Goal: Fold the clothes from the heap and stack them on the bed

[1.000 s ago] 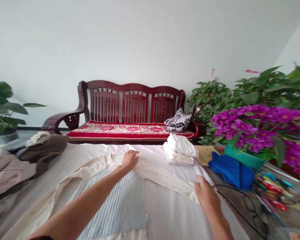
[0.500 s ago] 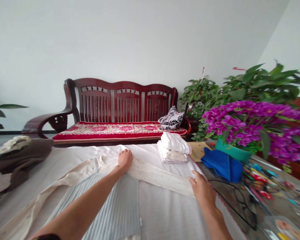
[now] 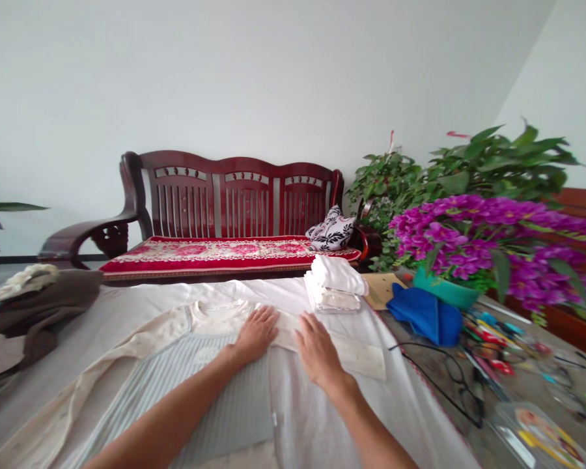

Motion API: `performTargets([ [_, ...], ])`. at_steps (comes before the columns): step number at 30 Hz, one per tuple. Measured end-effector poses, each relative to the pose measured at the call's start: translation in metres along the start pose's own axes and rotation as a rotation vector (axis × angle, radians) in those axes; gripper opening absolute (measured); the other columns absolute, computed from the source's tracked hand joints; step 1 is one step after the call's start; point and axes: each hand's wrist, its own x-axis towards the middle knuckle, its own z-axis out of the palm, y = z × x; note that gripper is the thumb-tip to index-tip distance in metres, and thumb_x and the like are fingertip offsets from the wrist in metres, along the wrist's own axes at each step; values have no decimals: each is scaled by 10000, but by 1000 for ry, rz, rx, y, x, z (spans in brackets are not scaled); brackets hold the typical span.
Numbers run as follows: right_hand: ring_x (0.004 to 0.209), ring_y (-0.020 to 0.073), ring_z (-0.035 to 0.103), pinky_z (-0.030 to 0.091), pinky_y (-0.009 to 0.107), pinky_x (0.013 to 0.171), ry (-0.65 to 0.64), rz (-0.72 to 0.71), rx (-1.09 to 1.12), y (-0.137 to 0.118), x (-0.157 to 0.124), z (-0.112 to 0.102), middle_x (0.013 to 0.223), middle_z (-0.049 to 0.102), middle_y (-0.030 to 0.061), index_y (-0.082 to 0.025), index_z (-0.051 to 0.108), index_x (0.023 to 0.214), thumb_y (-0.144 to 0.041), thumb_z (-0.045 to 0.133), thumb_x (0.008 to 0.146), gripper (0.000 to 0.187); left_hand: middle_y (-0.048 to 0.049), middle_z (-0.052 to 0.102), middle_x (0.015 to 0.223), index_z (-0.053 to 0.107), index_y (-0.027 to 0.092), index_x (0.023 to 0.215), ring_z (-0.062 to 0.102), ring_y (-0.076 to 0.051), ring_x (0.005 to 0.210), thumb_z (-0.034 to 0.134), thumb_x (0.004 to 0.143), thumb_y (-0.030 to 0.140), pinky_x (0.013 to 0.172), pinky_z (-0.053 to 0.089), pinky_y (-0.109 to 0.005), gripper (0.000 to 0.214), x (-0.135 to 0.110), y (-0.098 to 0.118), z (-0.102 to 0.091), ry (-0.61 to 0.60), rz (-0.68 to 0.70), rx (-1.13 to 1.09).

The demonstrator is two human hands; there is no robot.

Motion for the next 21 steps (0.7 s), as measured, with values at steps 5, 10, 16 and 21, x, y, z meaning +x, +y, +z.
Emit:
performTargets([
  [5,1478,299,314,301,506,1187,-248,32,-30,-54,15,32,1579,382,168,-101,458,1482,-378,295,1024,559,-104,388,1591,457,203,1486,303,-283,1490,379,1016,305,1215,252,-481,487,0,-8,6,-44,14,56],
  [10,1476,284,321,273,508,1196,-184,130,-146,-6,-18,33,1582,375,148,-130,410,1521,-457,278,1015,617,-115,381,1594,447,200,1497,310,-297,1485,403,1011,342,1213,256,-486,507,2,-11,13,-16,17,78],
  [16,1426,305,411,362,538,1132,-154,334,-376,88,-79,19,1542,438,164,-118,480,1474,-418,264,982,616,-125,384,1590,455,201,1492,320,-313,1479,414,1009,370,1207,265,-499,513,2,-12,14,-9,22,84],
  [21,1401,332,443,389,573,1092,-135,346,-440,110,-90,1,1487,508,192,-129,559,1408,-388,261,976,585,-112,428,1564,489,203,1454,346,-298,1465,421,1007,360,1198,289,-496,479,-3,-9,9,35,39,78],
])
